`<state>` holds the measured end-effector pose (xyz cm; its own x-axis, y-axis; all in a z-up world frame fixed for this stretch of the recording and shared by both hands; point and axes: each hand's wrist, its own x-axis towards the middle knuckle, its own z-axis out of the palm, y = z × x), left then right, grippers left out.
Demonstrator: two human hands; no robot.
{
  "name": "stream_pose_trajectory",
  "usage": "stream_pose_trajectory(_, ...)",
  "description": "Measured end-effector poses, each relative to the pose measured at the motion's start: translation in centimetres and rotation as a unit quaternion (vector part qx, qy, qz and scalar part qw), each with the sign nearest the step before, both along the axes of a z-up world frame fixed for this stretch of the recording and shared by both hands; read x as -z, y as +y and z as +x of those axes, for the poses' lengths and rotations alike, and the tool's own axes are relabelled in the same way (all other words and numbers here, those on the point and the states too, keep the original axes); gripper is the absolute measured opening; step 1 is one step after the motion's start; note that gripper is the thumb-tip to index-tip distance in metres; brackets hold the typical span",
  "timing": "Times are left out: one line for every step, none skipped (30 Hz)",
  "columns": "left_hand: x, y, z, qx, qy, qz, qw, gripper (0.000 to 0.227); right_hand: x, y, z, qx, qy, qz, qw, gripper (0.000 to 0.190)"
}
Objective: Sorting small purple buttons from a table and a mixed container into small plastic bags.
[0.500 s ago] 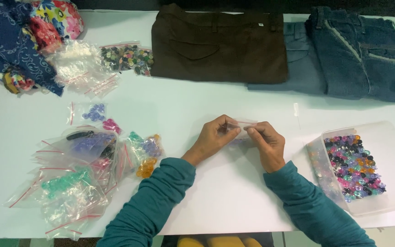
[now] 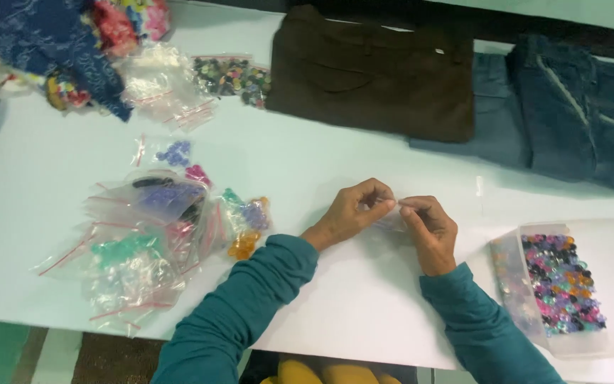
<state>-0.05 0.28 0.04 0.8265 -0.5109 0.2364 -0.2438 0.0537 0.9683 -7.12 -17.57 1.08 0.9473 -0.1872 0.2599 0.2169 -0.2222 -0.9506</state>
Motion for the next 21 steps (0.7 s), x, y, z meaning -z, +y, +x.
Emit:
stream_pose_trajectory(0.0, 0.0, -0.3, -0.017, 0.000, -0.001, 1.000, 0.016, -0.2, 0.2, -0.3, -0.017, 0.000, -0.001, 1.000, 0.014)
stream_pose_trajectory(-0.2, 0.2, -0.2, -0.014, -0.008, -0.003, 1.000, 0.016, -0.5, 0.5, -0.2, -0.021, 0.006, -0.019, 1.000, 0.013)
stream_pose_trajectory(-0.4, 0.3, -0.1, -0.011, -0.016, -0.005, 1.000, 0.017, -0.8, 0.8, -0.2, -0.025, 0.011, -0.038, 0.999, 0.013)
stream_pose_trajectory(-0.1, 0.4, -0.2, -0.025, -0.018, -0.005, 1.000, 0.017, -0.5, 0.8, -0.4, -0.039, 0.009, -0.039, 0.998, 0.013)
stream_pose_trajectory(0.1, 0.4, -0.2, -0.021, -0.023, -0.007, 0.999, 0.016, -0.1, 0.8, -0.5, -0.037, 0.012, -0.057, 0.998, 0.014)
stream_pose_trajectory(0.3, 0.4, 0.0, -0.018, -0.028, -0.008, 0.999, 0.014, 0.1, 0.7, -0.4, -0.036, 0.014, -0.076, 0.996, 0.014)
stream_pose_trajectory(0.1, 0.5, 0.1, -0.032, -0.031, -0.009, 0.999, 0.014, 0.1, 0.8, -0.3, -0.049, 0.011, -0.078, 0.996, 0.014)
stream_pose_trajectory(-0.1, 0.7, 0.1, -0.019, -0.016, 0.012, 1.000, 0.017, 0.1, 0.9, -0.4, -0.040, 0.013, -0.076, 0.996, 0.014)
stream_pose_trajectory(-0.3, 0.8, 0.1, -0.006, -0.001, 0.033, 0.999, 0.021, 0.1, 0.9, -0.5, -0.030, 0.016, -0.075, 0.997, 0.014)
stream_pose_trajectory(-2.2, 1.5, 0.1, -0.014, -0.004, 0.032, 0.999, 0.021, -0.2, 1.4, -0.7, -0.038, 0.013, -0.076, 0.996, 0.014)
stream_pose_trajectory(-4.2, 2.2, 0.1, -0.002, 0.054, 0.077, 0.996, 0.024, -0.6, 1.9, -0.9, -0.026, 0.040, -0.071, 0.996, 0.017)
stream_pose_trajectory(-6.2, 2.9, 0.2, 0.010, 0.111, 0.122, 0.986, 0.027, -1.0, 2.3, -1.0, -0.016, 0.067, -0.066, 0.995, 0.021)
stream_pose_trajectory(-6.7, 3.4, 0.6, 0.000, 0.109, 0.120, 0.987, 0.027, -1.8, 3.6, -0.7, -0.026, 0.063, -0.068, 0.995, 0.021)
stream_pose_trajectory(-7.1, 3.8, 0.7, -0.019, 0.068, 0.162, 0.984, 0.033, -2.7, 4.6, -0.8, -0.009, 0.092, -0.042, 0.995, 0.023)
stream_pose_trajectory(-7.5, 4.1, 0.9, -0.039, 0.028, 0.204, 0.978, 0.043, -3.4, 5.6, -0.9, 0.008, 0.120, -0.016, 0.993, 0.026)
stream_pose_trajectory(-7.4, 4.2, 0.7, -0.044, 0.030, 0.204, 0.978, 0.043, -3.1, 6.1, -0.7, 0.002, 0.121, -0.018, 0.993, 0.026)
stream_pose_trajectory(-7.4, 4.2, 0.6, -0.125, -0.075, 0.216, 0.965, 0.046, -2.8, 6.5, -0.4, -0.030, 0.119, -0.001, 0.992, 0.028)
stream_pose_trajectory(-7.4, 4.2, 0.6, -0.203, -0.180, 0.226, 0.936, 0.050, -2.5, 6.8, -0.1, -0.063, 0.116, 0.017, 0.991, 0.030)
stream_pose_trajectory(-8.4, 5.2, -1.1, -0.208, -0.179, 0.226, 0.935, 0.050, -1.0, 6.7, 0.2, -0.068, 0.116, 0.016, 0.991, 0.030)
stream_pose_trajectory(-9.5, 6.1, -2.8, -0.227, -0.231, 0.193, 0.926, 0.049, 0.6, 6.7, 0.7, -0.105, 0.092, 0.070, 0.988, 0.019)
stream_pose_trajectory(-10.5, 7.0, -4.5, -0.244, -0.282, 0.160, 0.914, 0.048, 2.1, 6.7, 1.2, -0.142, 0.068, 0.124, 0.980, 0.031)
